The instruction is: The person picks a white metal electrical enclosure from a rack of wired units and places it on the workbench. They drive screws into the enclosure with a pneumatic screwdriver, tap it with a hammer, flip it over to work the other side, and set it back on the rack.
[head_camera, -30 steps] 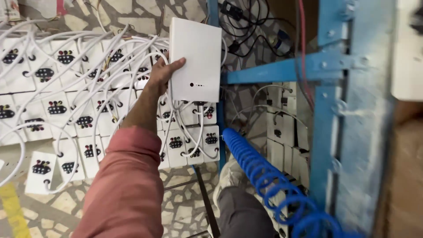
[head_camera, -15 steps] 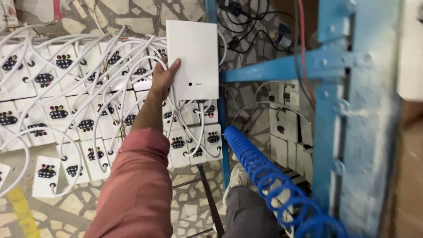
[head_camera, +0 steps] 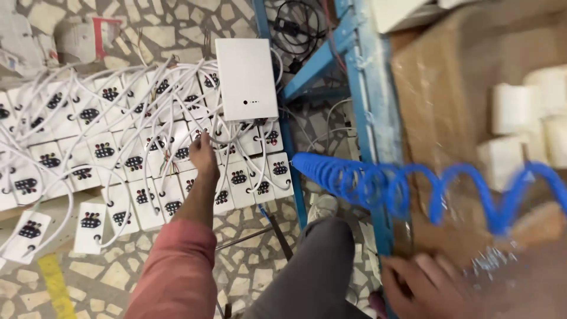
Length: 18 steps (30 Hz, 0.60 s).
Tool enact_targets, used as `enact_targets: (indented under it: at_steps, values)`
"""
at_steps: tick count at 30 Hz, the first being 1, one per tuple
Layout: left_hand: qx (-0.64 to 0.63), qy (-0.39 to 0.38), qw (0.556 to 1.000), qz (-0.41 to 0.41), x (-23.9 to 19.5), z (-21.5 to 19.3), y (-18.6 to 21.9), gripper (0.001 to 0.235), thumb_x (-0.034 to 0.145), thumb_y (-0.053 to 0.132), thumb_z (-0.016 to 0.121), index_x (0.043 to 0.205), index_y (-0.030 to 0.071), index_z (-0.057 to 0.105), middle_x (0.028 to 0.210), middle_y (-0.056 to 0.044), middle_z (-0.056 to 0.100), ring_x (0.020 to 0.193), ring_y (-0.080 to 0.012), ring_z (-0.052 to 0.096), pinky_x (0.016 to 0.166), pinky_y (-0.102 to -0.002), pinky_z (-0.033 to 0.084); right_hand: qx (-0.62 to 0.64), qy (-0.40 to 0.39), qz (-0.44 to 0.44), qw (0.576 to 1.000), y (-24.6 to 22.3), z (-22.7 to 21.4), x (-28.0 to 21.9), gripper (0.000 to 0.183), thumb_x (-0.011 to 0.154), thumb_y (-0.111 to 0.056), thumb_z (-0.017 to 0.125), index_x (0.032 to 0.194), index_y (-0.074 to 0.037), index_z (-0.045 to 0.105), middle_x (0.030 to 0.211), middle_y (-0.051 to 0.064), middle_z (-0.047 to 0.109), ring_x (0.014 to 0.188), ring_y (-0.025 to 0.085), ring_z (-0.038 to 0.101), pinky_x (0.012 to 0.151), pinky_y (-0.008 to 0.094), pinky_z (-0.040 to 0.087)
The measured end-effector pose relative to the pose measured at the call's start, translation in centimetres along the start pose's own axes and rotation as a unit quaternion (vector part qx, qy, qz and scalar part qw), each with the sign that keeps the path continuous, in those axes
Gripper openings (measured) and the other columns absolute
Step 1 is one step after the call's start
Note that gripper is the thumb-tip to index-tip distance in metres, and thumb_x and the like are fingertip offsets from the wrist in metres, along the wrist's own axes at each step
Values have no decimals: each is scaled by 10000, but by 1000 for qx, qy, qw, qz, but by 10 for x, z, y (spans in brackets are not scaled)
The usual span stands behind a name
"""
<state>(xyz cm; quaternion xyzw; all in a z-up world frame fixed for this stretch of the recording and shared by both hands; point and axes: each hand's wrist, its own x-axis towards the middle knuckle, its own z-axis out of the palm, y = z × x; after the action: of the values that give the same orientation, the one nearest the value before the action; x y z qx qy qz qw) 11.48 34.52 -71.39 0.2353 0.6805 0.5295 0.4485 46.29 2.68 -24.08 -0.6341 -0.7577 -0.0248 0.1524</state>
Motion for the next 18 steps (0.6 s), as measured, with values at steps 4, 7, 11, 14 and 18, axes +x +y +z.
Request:
enact_targets:
  at_steps: [4,7,11,14,18]
  values:
    - [-2,15,999,-38,-59,-47,23,389,994,293,648,1162,-57,638,914,-99,667,742,-146,589,616,-293,483,-14,37,2,999,-6,-10,55,142,717,-118,794,840,-159,735,796,20,647,717,302,638,641,431,546]
    - [30,-28,996,-77,-110,-74,42,385,980,284,646,1182,-44,623,935,-93,683,779,-177,663,618,-317,522,-5,81,32,996,-12,-12,46,143,742,-124,792,862,-160,724,835,20,666,779,300,655,683,431,562]
    - [76,-142,974,-157,-159,-100,66,357,977,273,641,1174,-24,642,962,-96,714,795,-224,681,627,-351,547,20,131,57,989,-16,-16,37,126,771,-142,802,871,-159,728,845,37,681,806,305,664,689,428,560]
    - [129,-206,954,-174,-189,-102,78,332,985,270,639,1155,-14,666,973,-102,723,802,-211,683,644,-341,556,42,147,48,987,-13,-23,27,129,793,-140,797,898,-138,723,874,51,697,834,307,671,707,425,564]
    - [131,-227,956,-132,-202,-122,96,300,975,259,634,1119,-3,667,981,-107,726,794,-213,698,653,-342,578,110,167,64,978,-18,-22,22,144,808,-152,811,922,-113,731,874,69,708,836,305,673,716,429,555]
